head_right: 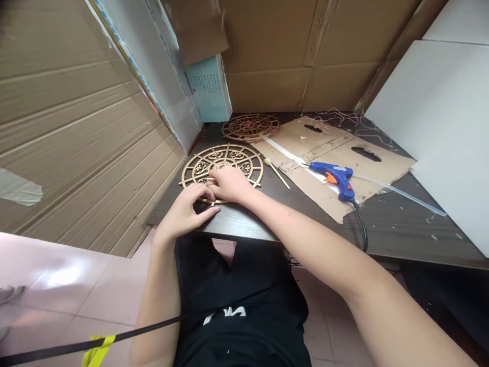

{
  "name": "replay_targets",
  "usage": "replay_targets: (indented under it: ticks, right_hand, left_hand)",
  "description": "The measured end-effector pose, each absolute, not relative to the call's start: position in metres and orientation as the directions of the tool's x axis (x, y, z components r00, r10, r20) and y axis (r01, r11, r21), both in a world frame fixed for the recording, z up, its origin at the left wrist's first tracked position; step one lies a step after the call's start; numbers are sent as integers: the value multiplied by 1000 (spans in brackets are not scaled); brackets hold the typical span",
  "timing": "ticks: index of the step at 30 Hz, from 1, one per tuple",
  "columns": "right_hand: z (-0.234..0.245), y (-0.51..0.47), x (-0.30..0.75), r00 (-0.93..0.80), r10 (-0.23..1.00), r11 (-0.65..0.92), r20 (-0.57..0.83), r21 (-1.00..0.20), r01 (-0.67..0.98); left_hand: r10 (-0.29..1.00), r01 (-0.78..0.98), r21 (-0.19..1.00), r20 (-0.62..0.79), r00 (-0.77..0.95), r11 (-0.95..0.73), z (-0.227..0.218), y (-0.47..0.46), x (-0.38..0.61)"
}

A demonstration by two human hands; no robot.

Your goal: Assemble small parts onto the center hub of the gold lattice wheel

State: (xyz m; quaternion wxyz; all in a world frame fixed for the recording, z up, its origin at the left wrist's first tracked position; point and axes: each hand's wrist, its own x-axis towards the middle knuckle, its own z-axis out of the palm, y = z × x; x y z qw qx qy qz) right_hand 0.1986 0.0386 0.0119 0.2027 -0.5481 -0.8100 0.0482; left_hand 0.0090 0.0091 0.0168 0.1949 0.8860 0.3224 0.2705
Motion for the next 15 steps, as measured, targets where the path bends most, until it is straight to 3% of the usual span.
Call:
replay_targets:
  ticks: [15]
  right_hand:
    - [12,40,199,-325,903,405,281,-305,862]
  left_hand:
    - [708,453,593,309,635,-665,23,19,9]
